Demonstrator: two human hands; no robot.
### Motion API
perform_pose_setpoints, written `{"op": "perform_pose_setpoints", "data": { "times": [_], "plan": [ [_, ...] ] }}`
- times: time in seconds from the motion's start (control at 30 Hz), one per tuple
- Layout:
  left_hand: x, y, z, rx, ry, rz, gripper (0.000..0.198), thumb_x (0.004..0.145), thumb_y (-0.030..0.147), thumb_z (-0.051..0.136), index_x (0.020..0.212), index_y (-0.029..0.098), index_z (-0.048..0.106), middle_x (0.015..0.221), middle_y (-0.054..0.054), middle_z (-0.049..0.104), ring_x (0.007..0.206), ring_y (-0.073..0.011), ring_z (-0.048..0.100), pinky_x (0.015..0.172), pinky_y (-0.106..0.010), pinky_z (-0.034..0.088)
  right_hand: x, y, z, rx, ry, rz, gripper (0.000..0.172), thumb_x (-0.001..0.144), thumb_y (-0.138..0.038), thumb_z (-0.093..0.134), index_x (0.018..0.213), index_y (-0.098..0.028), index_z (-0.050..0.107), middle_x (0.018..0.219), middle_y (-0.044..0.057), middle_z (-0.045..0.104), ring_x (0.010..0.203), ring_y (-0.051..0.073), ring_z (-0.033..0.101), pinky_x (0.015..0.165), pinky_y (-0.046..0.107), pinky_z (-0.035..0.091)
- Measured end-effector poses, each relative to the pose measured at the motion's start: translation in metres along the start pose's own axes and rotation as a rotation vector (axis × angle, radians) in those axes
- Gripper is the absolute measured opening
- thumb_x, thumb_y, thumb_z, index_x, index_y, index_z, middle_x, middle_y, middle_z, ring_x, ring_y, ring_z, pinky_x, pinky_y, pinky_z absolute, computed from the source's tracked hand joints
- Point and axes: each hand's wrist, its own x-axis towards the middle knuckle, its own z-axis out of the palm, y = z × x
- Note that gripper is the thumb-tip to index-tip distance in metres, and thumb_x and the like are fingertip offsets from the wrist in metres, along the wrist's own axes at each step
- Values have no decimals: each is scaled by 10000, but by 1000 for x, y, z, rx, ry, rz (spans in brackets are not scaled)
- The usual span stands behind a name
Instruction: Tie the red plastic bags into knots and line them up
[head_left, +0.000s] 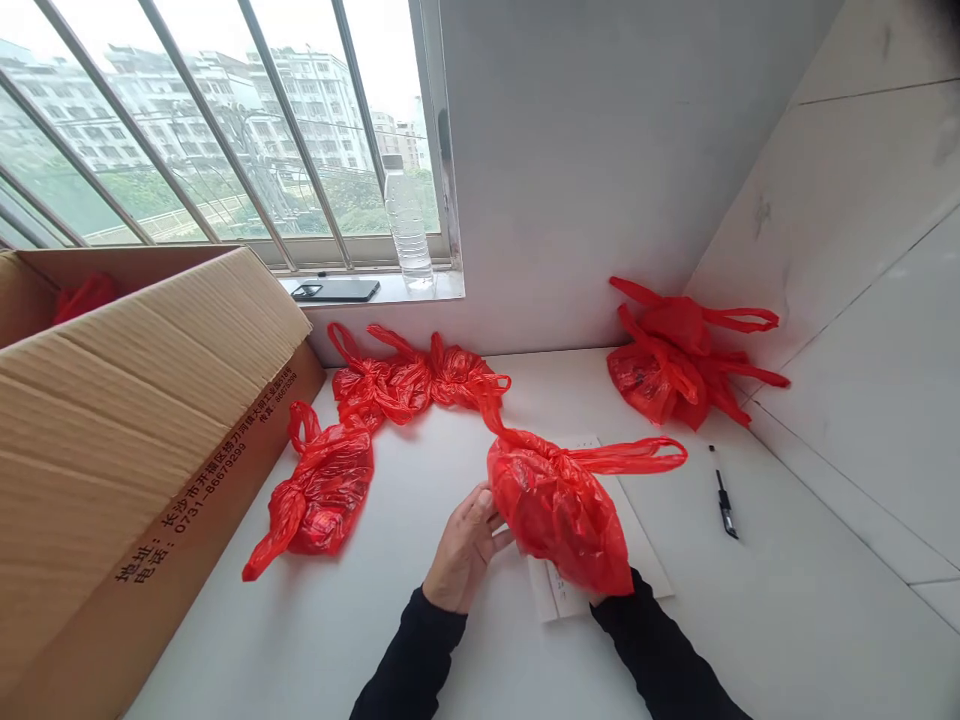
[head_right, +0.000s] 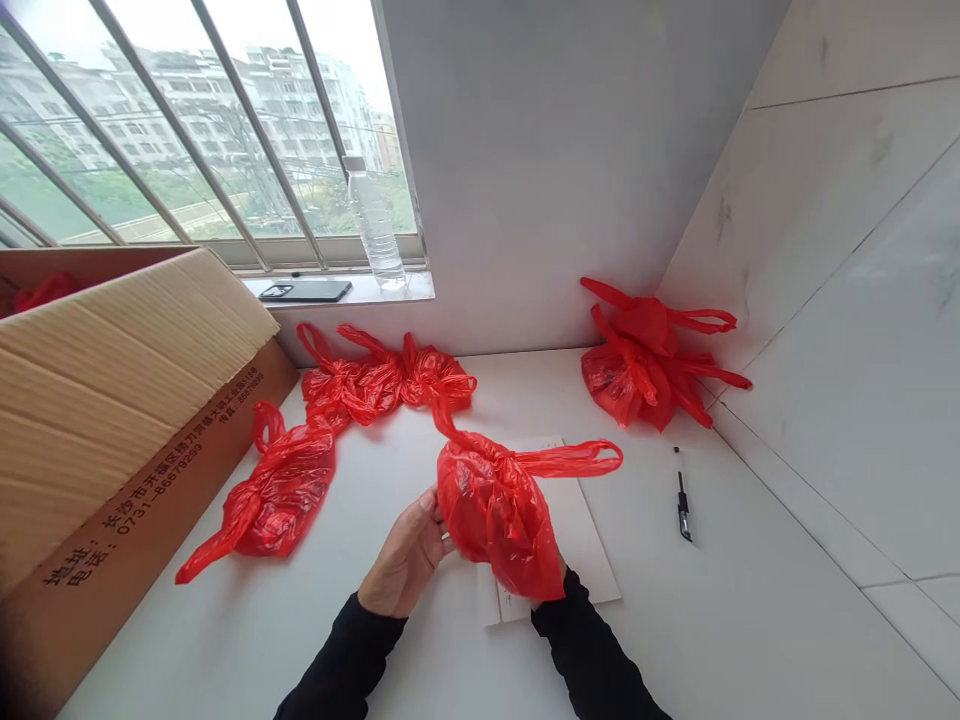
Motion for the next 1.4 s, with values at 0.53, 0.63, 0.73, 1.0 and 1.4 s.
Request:
{"op": "perform_pose_setpoints", "data": {
  "times": [0.53,0.63,0.73,1.0,1.4],
  "plan": [
    [4,7,-2,-106,283,197,345,753,296,830,1058,202,698,1004,-43,764,915,-223,739,918,-428,576,-5,-42,11,416,-54,217,637,913,-737,400,1055,-228,755,898,92,768,749,262,722,678,448,617],
    [2,9,0,-94,292,204,356,721,281,852,1028,196,694,987,-40,766,874,-227,747,901,-447,586,-6,-37,11,373,-28,167,471,891,-669,533,1097,-291,725,910,51,769,738,256,724,675,446,620],
    [0,10,0,-80,274,205,354,722,274,849,1021,189,680,987,-47,762,876,-232,744,882,-453,592,-7,-33,9,367,-38,179,455,898,-655,527,1070,-286,730,861,49,764,677,242,709,649,442,618],
    [1,5,-1,-142,201,88,545,763,270,806,1257,248,576,1164,-71,698,1010,-218,703,928,-406,563,-5,-34,17,244,42,6,308,864,-428,705,1127,-268,692,1095,56,739,902,235,700,801,374,581],
    [-2,9,-8,-257,47,-9,503,855,477,657,1231,143,679,1136,-139,737,1148,-340,659,1035,-463,487,-17,-44,25,-407,-134,-305,295,856,-196,585,1069,-308,756,1263,52,609,1226,269,559,1068,425,438]
  ]
}}
